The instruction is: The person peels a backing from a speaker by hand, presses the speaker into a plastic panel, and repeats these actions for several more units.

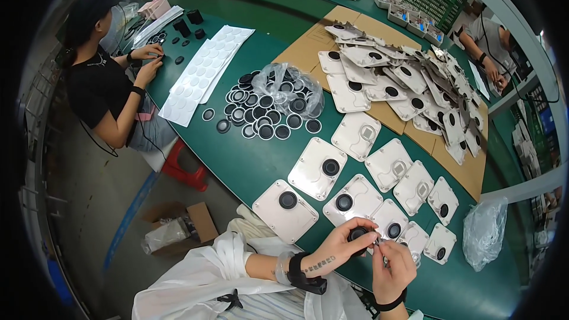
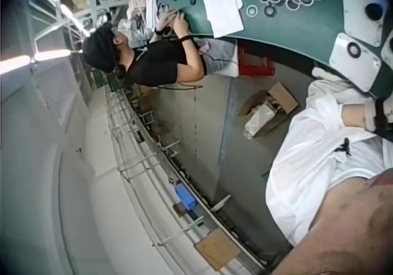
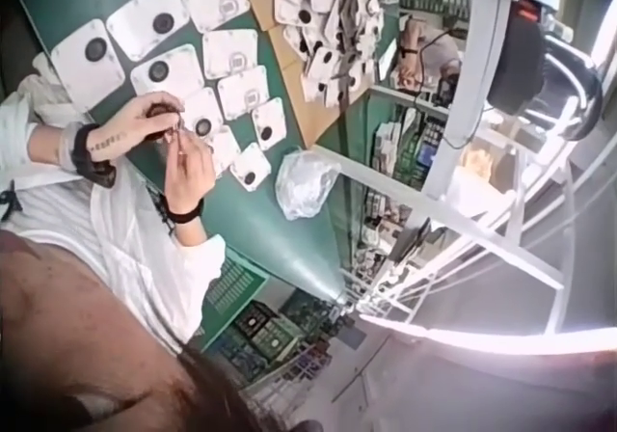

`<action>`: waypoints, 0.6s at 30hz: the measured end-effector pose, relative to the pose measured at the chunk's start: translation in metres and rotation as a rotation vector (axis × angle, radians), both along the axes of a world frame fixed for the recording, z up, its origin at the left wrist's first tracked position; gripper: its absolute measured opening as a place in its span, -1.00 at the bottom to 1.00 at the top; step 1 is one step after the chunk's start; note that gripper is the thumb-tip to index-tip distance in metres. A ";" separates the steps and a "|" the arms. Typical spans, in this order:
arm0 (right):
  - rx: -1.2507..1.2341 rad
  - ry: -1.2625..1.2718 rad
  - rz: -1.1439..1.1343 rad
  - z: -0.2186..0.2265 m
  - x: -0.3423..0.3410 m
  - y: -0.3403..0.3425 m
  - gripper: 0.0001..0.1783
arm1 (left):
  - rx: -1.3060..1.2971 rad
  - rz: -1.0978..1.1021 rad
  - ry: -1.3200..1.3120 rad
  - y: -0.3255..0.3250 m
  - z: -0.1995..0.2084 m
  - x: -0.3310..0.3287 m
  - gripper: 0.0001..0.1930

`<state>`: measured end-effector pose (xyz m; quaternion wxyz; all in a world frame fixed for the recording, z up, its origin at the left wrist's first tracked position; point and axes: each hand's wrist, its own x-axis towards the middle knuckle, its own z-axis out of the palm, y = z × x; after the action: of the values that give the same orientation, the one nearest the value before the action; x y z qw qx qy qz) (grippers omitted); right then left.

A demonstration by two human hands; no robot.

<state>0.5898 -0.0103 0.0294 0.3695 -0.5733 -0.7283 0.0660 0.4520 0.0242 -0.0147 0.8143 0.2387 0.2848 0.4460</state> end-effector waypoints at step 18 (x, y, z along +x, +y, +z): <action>-0.071 0.173 0.021 0.000 0.000 0.017 -0.89 | 0.078 -0.087 0.166 0.012 0.002 -0.010 -0.64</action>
<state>0.5894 0.0068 0.0297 0.4097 -0.5707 -0.6967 0.1450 0.4418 0.0358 -0.0123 0.7966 0.3187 0.3231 0.3994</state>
